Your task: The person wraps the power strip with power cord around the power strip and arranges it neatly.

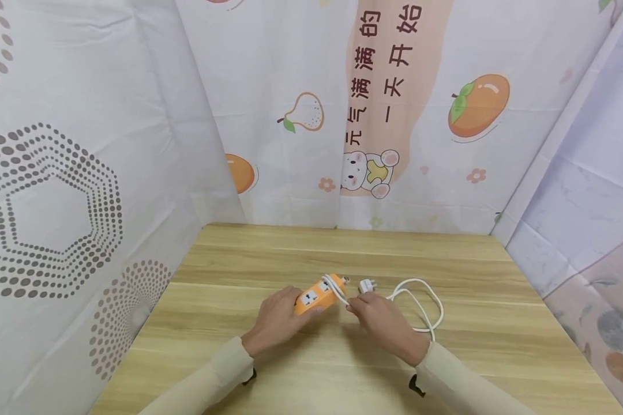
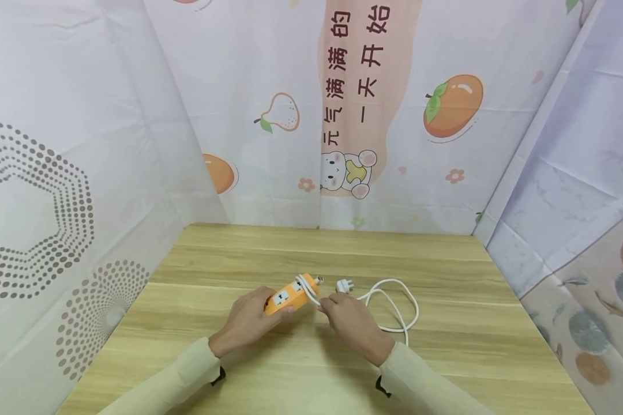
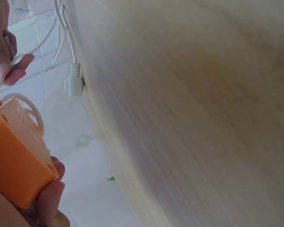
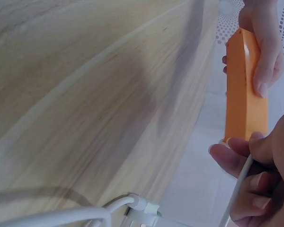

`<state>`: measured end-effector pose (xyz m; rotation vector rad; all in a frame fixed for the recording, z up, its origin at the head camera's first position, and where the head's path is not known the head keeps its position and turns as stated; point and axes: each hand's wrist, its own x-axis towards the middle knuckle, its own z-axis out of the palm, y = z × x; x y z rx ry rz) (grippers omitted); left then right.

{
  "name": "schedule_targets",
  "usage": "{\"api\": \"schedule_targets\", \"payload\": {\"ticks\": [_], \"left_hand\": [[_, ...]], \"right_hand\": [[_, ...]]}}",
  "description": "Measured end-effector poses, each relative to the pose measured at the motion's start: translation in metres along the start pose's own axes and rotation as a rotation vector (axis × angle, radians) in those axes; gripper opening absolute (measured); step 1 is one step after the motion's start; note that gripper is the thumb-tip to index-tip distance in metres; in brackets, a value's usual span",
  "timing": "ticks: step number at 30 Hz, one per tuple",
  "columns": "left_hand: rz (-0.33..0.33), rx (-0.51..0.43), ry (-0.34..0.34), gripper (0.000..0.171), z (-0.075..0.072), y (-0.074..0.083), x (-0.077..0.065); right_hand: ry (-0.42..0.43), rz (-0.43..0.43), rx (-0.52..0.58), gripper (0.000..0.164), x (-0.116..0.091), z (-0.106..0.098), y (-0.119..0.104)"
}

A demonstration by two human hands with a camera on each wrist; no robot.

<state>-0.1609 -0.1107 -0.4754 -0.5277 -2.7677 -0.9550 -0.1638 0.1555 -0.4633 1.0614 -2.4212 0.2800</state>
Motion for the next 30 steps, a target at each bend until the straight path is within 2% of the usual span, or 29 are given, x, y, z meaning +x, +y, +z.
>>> {"api": "schedule_targets", "payload": {"ticks": [6, 18, 30], "left_hand": [[0.007, -0.019, 0.009, 0.058, -0.001, -0.0019, 0.0001], [0.032, -0.057, 0.0, 0.057, -0.0017, -0.0002, -0.0018], [0.097, -0.068, -0.04, 0.055, -0.0025, 0.0018, -0.004]], "right_hand": [[-0.027, 0.031, 0.048, 0.009, -0.0023, 0.0007, 0.0019], [-0.003, -0.016, 0.029, 0.009, -0.0028, 0.0035, 0.0061], [-0.029, -0.014, 0.038, 0.005, -0.0045, 0.0042, 0.0071]]}}
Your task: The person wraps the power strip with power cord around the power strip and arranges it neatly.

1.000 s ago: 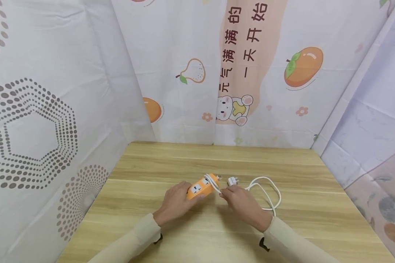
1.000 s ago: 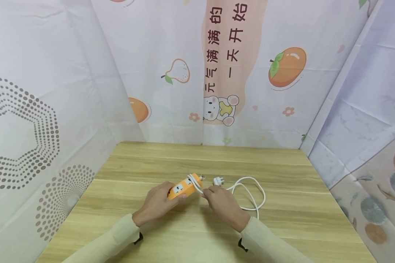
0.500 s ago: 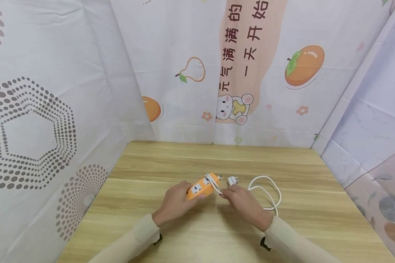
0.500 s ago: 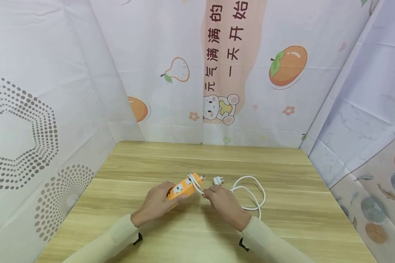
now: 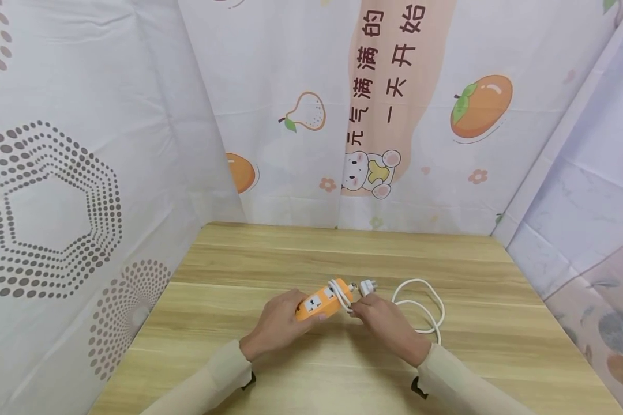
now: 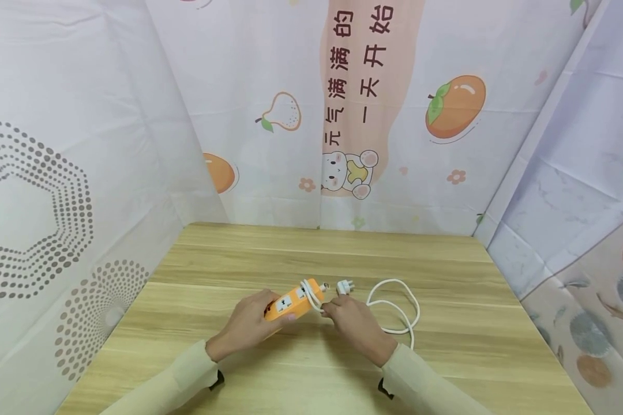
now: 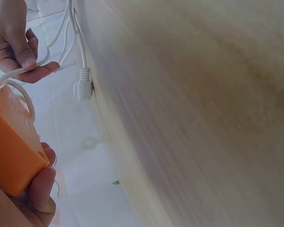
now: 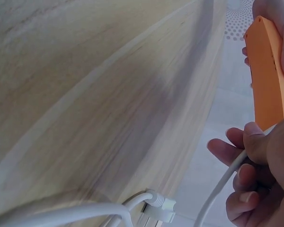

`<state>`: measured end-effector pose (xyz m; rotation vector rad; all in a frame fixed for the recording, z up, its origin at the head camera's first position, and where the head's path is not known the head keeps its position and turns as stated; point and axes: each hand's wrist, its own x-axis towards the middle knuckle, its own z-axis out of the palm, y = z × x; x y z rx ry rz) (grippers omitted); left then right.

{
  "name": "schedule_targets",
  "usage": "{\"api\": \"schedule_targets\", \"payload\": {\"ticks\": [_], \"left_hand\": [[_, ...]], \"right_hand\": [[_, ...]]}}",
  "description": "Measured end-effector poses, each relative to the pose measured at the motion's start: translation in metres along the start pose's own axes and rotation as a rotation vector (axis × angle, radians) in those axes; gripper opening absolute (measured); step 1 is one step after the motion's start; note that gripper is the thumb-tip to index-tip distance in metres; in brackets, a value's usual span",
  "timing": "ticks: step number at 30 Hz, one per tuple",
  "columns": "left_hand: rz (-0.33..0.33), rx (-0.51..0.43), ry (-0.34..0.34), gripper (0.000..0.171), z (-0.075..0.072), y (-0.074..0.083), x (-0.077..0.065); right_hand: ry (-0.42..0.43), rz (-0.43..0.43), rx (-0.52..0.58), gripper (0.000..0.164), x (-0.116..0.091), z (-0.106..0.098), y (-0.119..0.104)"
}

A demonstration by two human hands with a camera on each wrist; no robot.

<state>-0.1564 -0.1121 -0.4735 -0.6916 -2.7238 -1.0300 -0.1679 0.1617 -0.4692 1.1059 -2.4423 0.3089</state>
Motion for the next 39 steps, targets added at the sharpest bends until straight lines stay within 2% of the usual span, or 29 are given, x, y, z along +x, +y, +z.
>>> {"api": "schedule_targets", "payload": {"ticks": [7, 14, 20, 27, 39], "left_hand": [[0.045, -0.011, -0.013, 0.052, 0.0, 0.0024, -0.0008], [0.064, -0.023, -0.034, 0.049, -0.0004, 0.002, -0.0019], [0.081, -0.011, -0.045, 0.049, -0.001, 0.0016, -0.0018], [0.093, -0.023, -0.064, 0.048, -0.0019, 0.0013, -0.0015], [0.083, -0.082, -0.086, 0.044, -0.0042, 0.0028, -0.0028]], "right_hand": [[-0.032, 0.016, -0.004, 0.017, 0.0001, 0.0024, 0.0011], [-0.071, 0.03, -0.006, 0.01, -0.001, 0.0028, 0.0019], [-0.059, 0.022, -0.017, 0.011, -0.0013, 0.0026, 0.0021], [-0.094, 0.012, -0.01, 0.01, -0.0014, 0.0022, 0.0028], [-0.074, -0.037, -0.011, 0.009, -0.0019, -0.0009, 0.0031]]}}
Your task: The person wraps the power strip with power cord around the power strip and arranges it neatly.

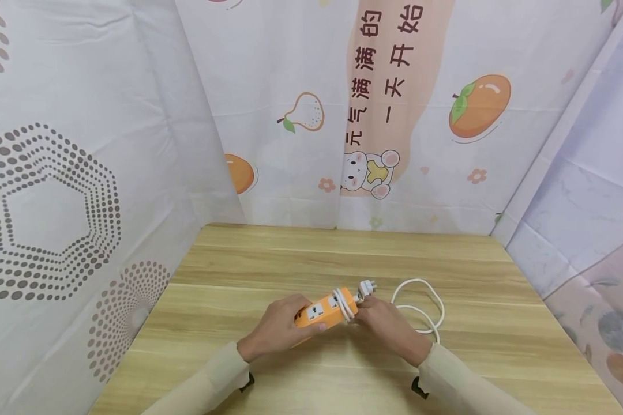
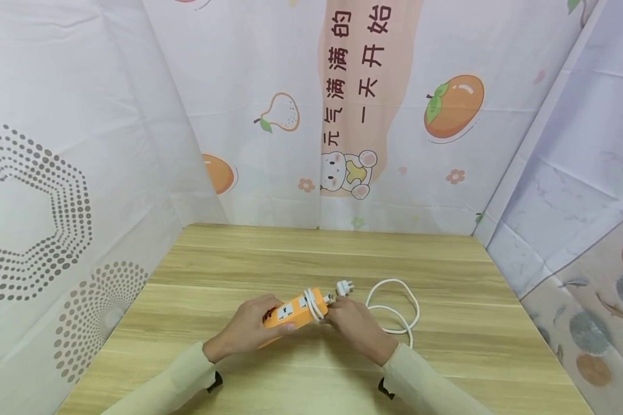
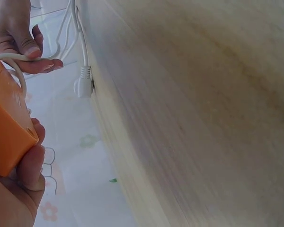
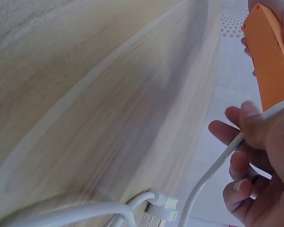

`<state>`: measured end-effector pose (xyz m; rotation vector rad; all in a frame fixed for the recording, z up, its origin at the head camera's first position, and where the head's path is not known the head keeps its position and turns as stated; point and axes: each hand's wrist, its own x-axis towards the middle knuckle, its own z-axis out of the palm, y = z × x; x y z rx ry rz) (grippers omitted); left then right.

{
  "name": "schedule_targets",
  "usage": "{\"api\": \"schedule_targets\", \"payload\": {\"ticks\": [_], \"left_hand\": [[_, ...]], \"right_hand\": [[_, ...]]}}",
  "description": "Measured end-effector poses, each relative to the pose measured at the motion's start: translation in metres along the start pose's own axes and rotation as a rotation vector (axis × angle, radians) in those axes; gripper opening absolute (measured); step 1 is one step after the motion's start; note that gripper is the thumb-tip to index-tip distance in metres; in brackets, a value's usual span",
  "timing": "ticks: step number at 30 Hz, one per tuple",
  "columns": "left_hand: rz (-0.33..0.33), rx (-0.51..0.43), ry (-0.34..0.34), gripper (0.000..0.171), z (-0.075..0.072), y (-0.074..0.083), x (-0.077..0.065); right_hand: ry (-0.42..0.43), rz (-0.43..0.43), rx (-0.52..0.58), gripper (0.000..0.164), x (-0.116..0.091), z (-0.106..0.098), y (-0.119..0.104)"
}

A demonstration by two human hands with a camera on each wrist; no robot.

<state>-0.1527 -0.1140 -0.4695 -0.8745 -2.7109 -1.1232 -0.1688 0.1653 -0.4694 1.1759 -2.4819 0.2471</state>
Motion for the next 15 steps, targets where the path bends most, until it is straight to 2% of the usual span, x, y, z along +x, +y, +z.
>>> {"api": "schedule_targets", "payload": {"ticks": [8, 15], "left_hand": [[0.056, 0.015, -0.018, 0.045, 0.0012, 0.0005, 0.0007], [0.045, -0.014, -0.03, 0.042, 0.0002, 0.0, -0.0004]], "right_hand": [[-0.013, -0.003, -0.056, 0.017, -0.0027, 0.0, -0.0002], [-0.013, 0.009, -0.061, 0.016, -0.0011, 0.0013, -0.0007]]}}
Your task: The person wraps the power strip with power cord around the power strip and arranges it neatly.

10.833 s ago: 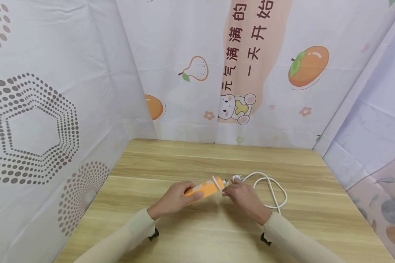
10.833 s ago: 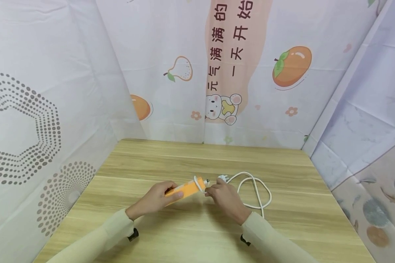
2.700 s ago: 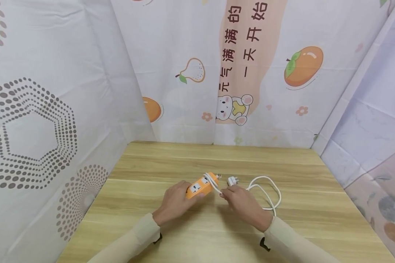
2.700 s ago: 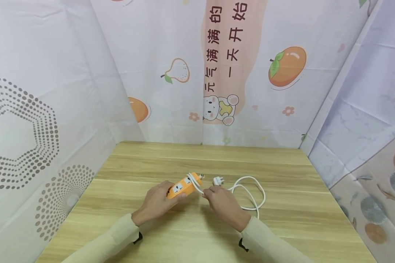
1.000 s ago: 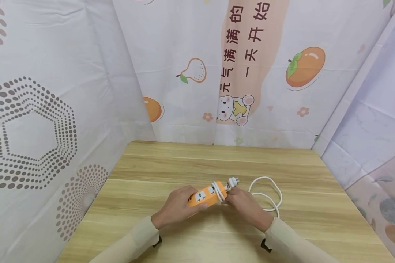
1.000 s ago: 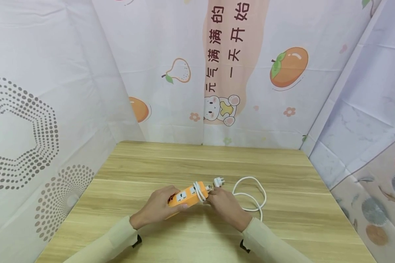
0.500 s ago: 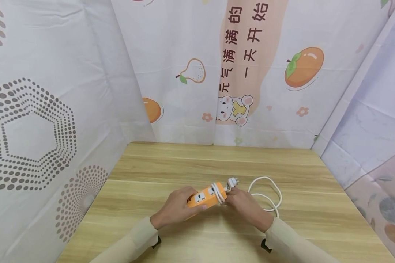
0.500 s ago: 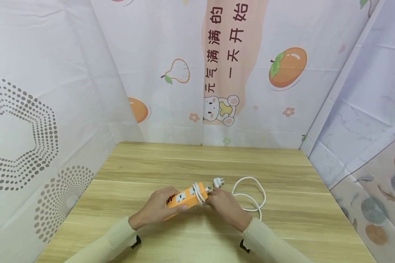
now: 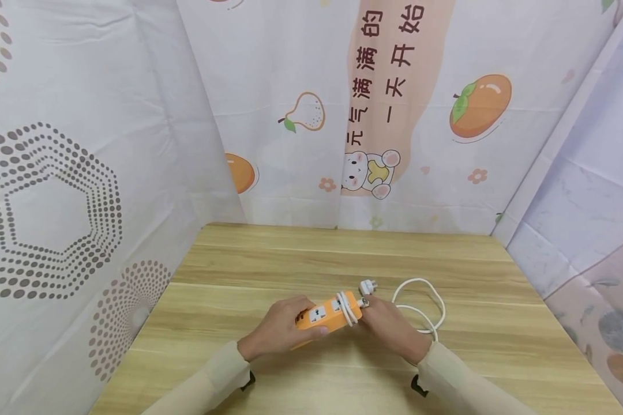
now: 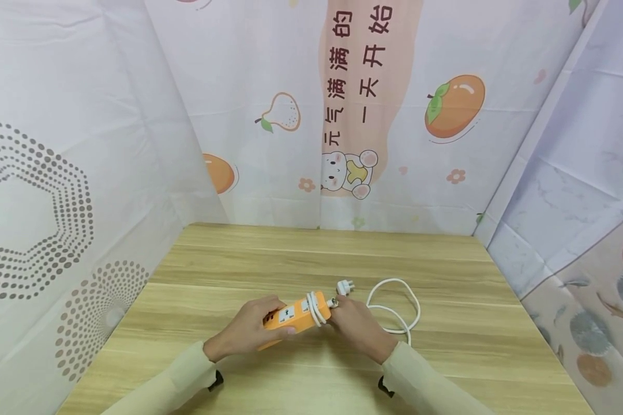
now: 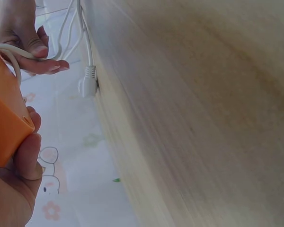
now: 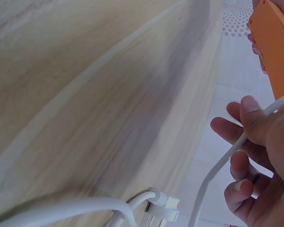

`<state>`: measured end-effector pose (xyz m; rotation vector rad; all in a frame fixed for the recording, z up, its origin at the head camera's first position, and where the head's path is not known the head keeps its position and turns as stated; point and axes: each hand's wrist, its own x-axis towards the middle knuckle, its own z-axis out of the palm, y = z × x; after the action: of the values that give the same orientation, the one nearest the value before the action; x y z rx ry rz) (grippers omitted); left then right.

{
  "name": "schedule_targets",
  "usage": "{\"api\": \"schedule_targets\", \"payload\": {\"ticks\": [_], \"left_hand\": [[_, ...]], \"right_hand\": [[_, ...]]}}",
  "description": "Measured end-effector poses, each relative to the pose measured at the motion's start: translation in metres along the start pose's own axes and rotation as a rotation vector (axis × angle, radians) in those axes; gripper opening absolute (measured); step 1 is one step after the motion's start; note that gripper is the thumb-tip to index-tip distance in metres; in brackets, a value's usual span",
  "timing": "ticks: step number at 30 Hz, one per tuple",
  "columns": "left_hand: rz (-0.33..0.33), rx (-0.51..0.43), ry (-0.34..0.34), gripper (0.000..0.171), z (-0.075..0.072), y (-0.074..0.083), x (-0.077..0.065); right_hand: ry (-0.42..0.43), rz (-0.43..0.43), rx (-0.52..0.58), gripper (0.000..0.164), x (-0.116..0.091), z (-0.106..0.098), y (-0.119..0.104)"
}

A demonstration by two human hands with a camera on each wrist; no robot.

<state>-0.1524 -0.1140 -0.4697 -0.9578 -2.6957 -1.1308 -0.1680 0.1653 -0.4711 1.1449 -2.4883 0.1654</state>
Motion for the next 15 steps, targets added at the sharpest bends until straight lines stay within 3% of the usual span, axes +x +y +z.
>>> {"api": "schedule_targets", "payload": {"ticks": [7, 15], "left_hand": [[0.018, -0.054, -0.005, 0.034, -0.0022, -0.0022, -0.0021], [0.024, -0.11, -0.043, 0.033, -0.0043, 0.0012, -0.0012]], "right_hand": [[-0.017, -0.008, -0.022, 0.014, 0.0024, 0.0009, -0.0007], [0.057, 0.016, 0.022, 0.021, 0.0013, 0.0058, 0.0059]]}}
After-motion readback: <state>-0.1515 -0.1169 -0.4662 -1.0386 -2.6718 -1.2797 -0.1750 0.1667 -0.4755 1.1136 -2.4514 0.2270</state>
